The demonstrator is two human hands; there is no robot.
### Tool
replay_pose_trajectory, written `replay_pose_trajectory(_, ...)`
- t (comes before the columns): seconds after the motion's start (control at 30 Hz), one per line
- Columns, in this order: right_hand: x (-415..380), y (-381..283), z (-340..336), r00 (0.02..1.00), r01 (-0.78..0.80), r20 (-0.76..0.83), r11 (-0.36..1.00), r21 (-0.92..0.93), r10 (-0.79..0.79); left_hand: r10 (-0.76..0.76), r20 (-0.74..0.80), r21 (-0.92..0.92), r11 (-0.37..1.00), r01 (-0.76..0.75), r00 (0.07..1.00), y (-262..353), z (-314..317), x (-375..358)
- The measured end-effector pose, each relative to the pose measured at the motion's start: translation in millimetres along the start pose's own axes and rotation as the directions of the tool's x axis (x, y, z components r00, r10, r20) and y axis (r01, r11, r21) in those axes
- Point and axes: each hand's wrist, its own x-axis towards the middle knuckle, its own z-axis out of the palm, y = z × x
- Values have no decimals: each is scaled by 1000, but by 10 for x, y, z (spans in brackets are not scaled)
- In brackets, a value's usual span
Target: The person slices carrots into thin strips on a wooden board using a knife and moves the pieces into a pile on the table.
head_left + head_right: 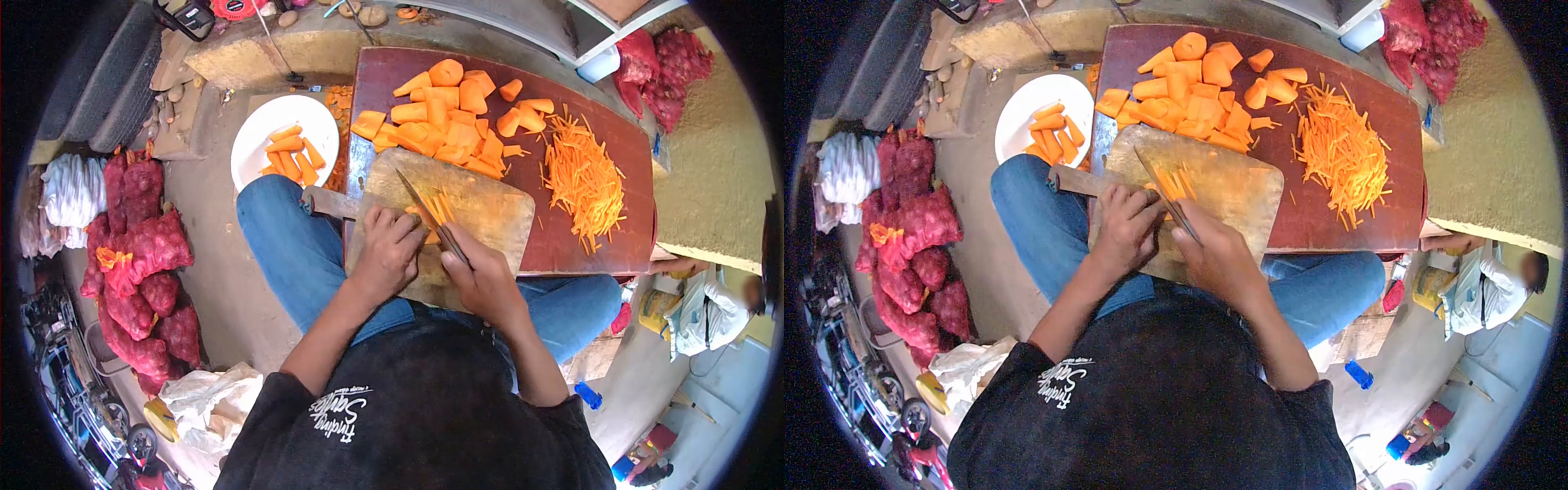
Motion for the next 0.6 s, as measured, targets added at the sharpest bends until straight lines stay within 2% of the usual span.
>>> replay_pose_trajectory(0.17, -227, -122, -32, 981, -174, 81, 984, -49, 177, -2, -49, -48, 999, -1, 999, -31, 65, -63)
replay_pose_trajectory(0.37, 22, -43, 2, 999, -14, 39, 1000, 20, 13, 0, -51, -66, 998, -3, 999, -82, 84, -80)
replay_pose_trajectory(0.47, -256, -158, -66, 985, -143, 92, 989, -40, 146, -4, -59, -71, 997, -1, 998, -95, 80, -112)
replay_pose_trajectory(0.6, -110, -199, 74, 988, -138, 68, 989, -56, 141, -13, -36, -49, 999, 12, 999, -89, 99, -129)
